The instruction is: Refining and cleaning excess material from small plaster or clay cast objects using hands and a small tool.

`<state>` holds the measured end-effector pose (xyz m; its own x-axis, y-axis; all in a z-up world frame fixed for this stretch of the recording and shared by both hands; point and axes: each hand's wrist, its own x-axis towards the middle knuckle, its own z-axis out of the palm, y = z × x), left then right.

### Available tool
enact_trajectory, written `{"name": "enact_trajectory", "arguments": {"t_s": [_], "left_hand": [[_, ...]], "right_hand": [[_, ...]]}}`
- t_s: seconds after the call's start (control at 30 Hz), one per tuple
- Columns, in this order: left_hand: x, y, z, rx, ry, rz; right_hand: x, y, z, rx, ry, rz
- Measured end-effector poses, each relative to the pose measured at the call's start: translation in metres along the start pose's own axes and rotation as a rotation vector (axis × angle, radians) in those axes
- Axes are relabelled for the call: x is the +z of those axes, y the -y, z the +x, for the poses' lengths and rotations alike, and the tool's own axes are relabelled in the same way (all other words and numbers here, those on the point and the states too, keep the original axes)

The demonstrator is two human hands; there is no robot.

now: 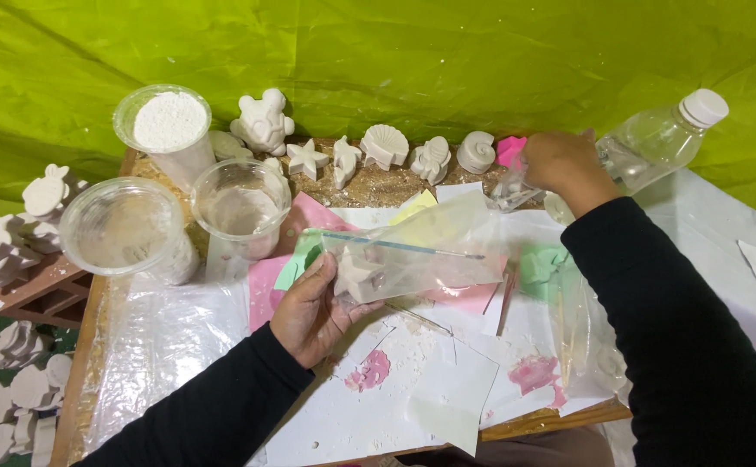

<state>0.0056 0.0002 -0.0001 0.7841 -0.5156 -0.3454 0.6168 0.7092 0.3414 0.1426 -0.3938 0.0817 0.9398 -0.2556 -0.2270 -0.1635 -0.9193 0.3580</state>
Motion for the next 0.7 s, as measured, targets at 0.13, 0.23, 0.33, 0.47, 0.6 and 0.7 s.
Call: {"name": "enact_trajectory", "arguments": {"t_s": [0.13, 0.23, 0.33, 0.47, 0.6, 0.7], "left_hand": [[-0.007, 0.002, 0.004, -0.008, -0.002, -0.052], [-0.011, 0.004, 0.006, 0.014, 0.017, -0.037], [-0.01, 0.005, 0.004, 0.009, 0.018, -0.066], [-0.001, -0.003, -0.005, 0.003, 0.073, -0.063], [-0.005, -0.003, -0.003, -0.028, 0.04, -0.113], [-0.008, -0.002, -0.001, -0.053, 0.042, -0.159]], "right_hand": [[-0.016, 0.0, -0.011, -0.009, -0.036, 0.042], [-0.019, -0.007, -0.007, -0.023, -0.083, 0.0], [-0.042, 0.0, -0.027, -0.057, -0.185, 0.004], [-0.111, 0.018, -0.1, -0.001, -0.107, -0.158], [-0.135, -0.003, -0.171, -0.284, -0.576, 0.158], [-0.158, 0.006, -0.228, -0.548, -0.675, 0.358]]}}
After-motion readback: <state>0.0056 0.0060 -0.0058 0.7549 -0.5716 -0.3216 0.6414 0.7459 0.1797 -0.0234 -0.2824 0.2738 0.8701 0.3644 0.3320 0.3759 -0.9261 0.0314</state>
